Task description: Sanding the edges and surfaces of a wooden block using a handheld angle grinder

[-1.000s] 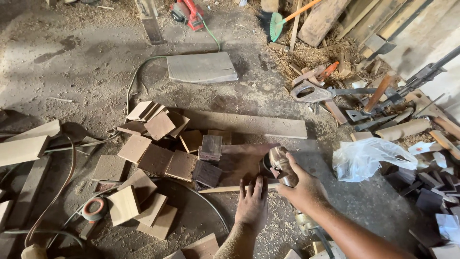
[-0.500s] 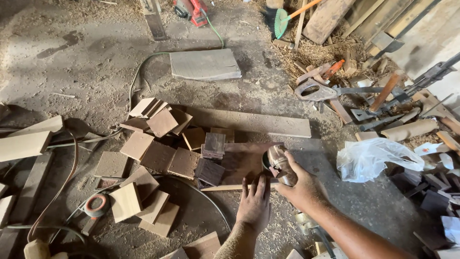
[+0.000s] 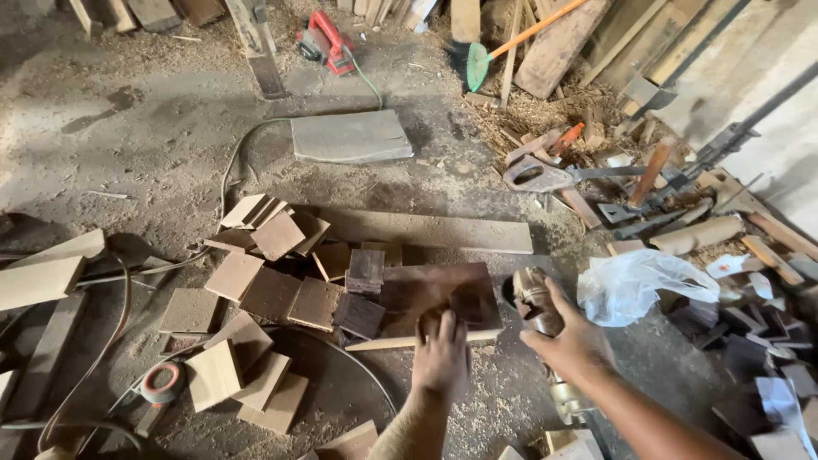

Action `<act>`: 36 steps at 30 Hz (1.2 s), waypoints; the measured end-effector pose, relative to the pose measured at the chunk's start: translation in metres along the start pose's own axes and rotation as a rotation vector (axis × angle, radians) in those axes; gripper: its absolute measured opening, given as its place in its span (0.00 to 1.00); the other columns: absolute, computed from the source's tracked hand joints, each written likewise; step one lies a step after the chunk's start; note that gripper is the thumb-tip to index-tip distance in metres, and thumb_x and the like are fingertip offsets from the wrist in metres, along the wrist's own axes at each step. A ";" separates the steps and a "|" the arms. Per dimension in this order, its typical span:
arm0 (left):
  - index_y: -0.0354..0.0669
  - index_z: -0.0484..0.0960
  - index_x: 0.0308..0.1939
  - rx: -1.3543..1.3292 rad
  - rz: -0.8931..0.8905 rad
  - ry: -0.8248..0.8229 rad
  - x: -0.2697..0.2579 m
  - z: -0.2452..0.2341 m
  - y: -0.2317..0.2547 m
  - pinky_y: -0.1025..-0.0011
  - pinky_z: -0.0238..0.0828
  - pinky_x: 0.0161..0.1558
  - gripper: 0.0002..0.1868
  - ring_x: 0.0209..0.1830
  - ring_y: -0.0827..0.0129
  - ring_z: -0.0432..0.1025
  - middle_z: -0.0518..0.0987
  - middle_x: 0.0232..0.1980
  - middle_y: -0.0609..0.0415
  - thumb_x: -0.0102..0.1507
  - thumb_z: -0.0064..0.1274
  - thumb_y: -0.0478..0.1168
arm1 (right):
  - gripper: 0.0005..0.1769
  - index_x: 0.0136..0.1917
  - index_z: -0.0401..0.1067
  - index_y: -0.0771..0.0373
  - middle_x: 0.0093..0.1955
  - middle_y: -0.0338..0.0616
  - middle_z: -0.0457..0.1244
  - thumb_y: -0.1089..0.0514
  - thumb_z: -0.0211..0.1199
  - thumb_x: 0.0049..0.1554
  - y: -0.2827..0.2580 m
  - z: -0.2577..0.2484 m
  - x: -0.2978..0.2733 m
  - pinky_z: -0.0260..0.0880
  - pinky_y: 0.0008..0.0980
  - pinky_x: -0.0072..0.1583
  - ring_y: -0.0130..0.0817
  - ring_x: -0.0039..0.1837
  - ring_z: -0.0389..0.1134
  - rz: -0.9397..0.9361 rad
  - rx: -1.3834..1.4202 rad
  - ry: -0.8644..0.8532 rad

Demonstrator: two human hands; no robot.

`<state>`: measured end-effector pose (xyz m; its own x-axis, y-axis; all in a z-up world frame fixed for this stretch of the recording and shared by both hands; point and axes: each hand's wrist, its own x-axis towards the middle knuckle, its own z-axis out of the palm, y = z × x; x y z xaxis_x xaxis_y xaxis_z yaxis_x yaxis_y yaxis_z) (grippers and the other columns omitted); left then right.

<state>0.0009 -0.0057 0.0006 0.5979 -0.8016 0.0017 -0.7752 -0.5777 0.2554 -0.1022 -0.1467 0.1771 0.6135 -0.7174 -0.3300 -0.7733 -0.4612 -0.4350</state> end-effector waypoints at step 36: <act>0.40 0.44 0.80 0.082 -0.027 0.023 0.001 0.031 0.018 0.37 0.39 0.72 0.44 0.76 0.41 0.47 0.43 0.83 0.37 0.70 0.33 0.65 | 0.61 0.85 0.41 0.36 0.60 0.45 0.69 0.46 0.71 0.45 -0.005 0.011 0.002 0.78 0.33 0.41 0.38 0.43 0.76 0.029 0.028 0.055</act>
<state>-0.0190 -0.0217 -0.0251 0.6224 -0.7825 0.0184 -0.7725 -0.6103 0.1752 -0.0956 -0.1396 0.1692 0.5804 -0.7582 -0.2970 -0.7856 -0.4254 -0.4492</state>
